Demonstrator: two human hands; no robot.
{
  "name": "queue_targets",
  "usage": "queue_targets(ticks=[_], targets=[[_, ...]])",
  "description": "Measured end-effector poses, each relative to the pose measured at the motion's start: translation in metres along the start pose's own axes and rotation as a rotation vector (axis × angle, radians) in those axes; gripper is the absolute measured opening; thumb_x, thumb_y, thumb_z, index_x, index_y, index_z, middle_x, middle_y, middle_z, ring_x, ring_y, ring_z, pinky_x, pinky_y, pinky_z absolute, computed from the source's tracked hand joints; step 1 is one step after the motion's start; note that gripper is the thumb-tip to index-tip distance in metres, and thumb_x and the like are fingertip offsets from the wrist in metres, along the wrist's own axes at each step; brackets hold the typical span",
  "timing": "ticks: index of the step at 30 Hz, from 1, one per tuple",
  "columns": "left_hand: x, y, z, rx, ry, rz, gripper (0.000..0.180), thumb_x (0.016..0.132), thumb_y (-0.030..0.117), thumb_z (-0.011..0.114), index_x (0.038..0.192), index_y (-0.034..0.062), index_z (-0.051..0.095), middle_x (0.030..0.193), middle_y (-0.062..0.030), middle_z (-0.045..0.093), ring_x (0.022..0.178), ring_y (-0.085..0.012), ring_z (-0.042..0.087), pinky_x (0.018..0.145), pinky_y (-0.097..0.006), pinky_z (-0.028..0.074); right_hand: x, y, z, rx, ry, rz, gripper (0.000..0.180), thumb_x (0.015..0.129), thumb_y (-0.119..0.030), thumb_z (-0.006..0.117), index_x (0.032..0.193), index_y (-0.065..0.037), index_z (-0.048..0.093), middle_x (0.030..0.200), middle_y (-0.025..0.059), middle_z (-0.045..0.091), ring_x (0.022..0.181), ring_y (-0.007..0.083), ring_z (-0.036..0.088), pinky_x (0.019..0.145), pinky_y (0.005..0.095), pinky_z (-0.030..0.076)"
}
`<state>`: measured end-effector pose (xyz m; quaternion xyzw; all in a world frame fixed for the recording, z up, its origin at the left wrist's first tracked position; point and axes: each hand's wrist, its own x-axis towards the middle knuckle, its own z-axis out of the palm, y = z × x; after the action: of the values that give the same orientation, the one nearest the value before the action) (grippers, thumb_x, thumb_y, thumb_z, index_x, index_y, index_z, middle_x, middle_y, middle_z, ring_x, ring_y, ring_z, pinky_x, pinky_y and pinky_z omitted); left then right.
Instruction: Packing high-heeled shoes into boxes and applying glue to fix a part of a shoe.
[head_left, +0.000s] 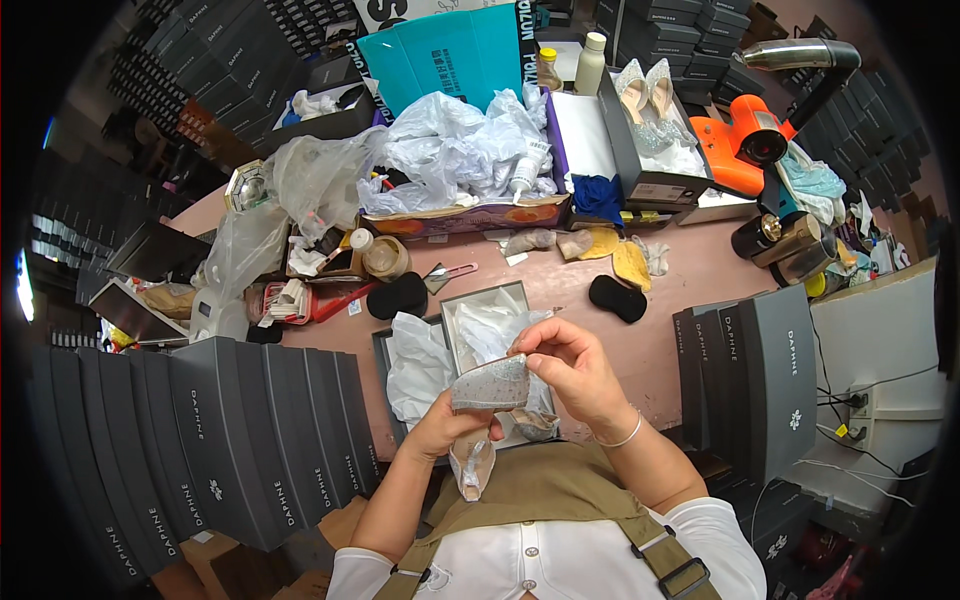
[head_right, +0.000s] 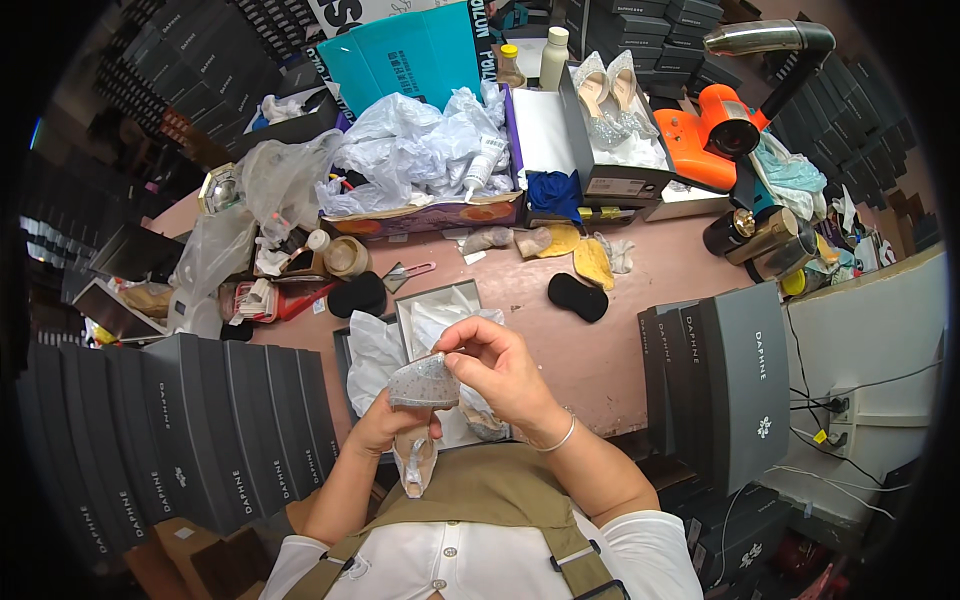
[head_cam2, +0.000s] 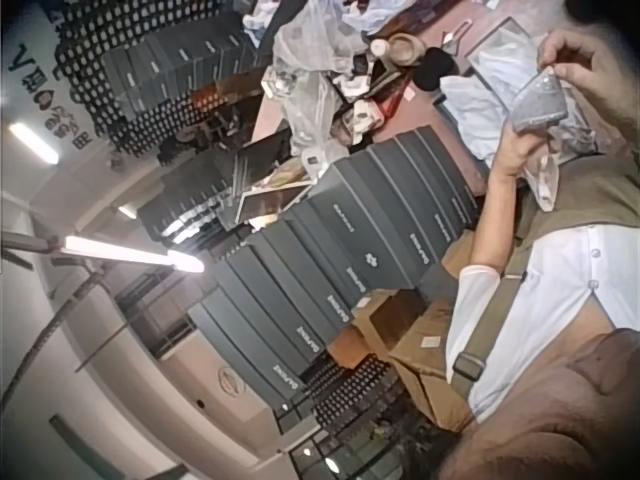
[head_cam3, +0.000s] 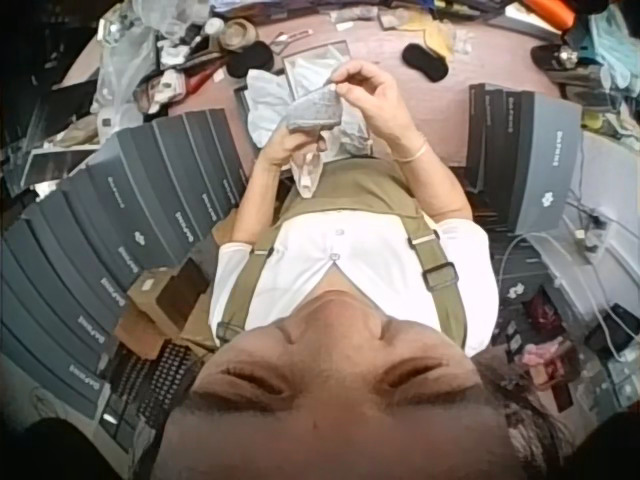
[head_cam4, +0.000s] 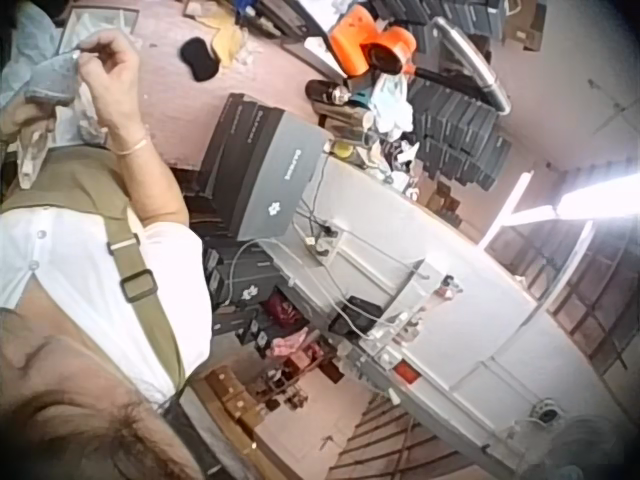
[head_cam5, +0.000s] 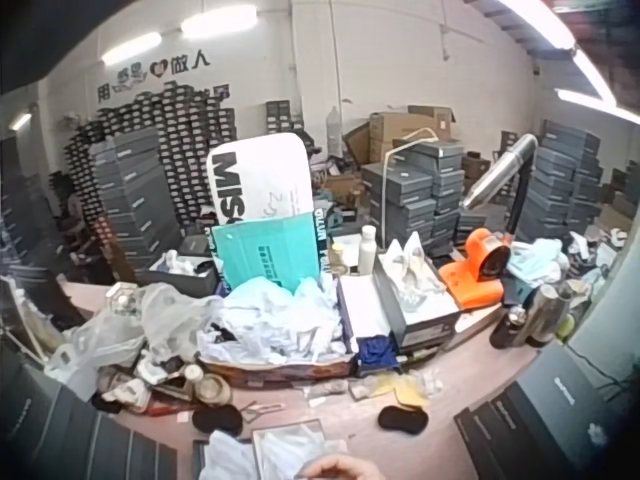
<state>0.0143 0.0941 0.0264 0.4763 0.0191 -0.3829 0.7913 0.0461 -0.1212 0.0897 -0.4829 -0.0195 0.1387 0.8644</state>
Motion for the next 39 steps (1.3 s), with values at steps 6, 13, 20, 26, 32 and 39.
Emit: queue_targets(ticks=[6,13,20,26,32,39], targets=[[0.0,0.0,-0.001,-0.006,-0.009,0.012,0.051,0.076,0.007,0.065,0.124,0.0002,0.048,0.102,-0.0134,0.063,0.072,-0.0201,0.065,0.066,-0.031,0.054,0.001,0.002,-0.002,-0.027,0.002,0.007,0.014,0.084,-0.001,0.056,0.097,0.0,0.059,0.099,0.0087,0.061,0.095,0.0181,0.059,0.089,0.0327,0.046],[-0.004,0.003,-0.007,0.034,0.055,0.127,0.048,0.08,-0.006,0.056,0.126,0.002,0.047,0.102,-0.01,0.061,0.077,-0.0183,0.063,0.069,-0.031,0.053,0.0,0.017,-0.017,0.079,0.159,-0.081,0.015,0.093,-0.01,0.047,0.099,0.0,0.057,0.103,0.0117,0.061,0.095,0.0217,0.06,0.09,0.0384,0.047],[-0.018,0.001,-0.015,0.215,0.195,0.212,0.055,0.082,-0.009,0.053,0.134,0.0044,0.041,0.101,-0.0081,0.06,0.077,-0.0154,0.062,0.069,-0.029,0.052,-0.024,0.032,-0.045,0.194,0.271,0.004,0.017,0.096,-0.016,0.043,0.089,-0.005,0.053,0.094,0.01,0.061,0.086,0.0199,0.061,0.083,0.0345,0.048],[-0.025,-0.009,-0.021,0.149,0.327,0.177,0.051,0.087,-0.002,0.052,0.135,0.002,0.037,0.099,-0.0077,0.059,0.076,-0.0137,0.062,0.067,-0.027,0.052,-0.038,0.045,-0.061,0.14,0.306,0.047,0.025,0.099,-0.024,0.043,0.083,-0.006,0.051,0.09,0.0097,0.06,0.078,0.0186,0.059,0.077,0.035,0.049],[-0.024,-0.016,-0.031,0.093,0.401,0.187,0.049,0.089,0.005,0.055,0.134,0.0023,0.035,0.103,-0.0106,0.059,0.076,-0.0157,0.063,0.067,-0.028,0.052,-0.035,0.057,-0.053,-0.153,0.199,0.246,0.02,0.097,-0.018,0.048,0.093,-0.002,0.058,0.093,0.0083,0.062,0.077,0.014,0.059,0.071,0.0283,0.049],[-0.009,-0.051,-0.137,-0.246,0.444,-0.082,0.038,0.091,0.025,0.059,0.118,-0.0002,0.05,0.094,-0.0144,0.063,0.076,-0.021,0.065,0.069,-0.033,0.055,-0.044,0.103,-0.024,-1.189,-0.376,0.168,0.026,0.085,-0.021,0.062,0.099,0.001,0.059,0.093,0.0172,0.063,0.081,0.0276,0.063,0.075,0.0333,0.05]])
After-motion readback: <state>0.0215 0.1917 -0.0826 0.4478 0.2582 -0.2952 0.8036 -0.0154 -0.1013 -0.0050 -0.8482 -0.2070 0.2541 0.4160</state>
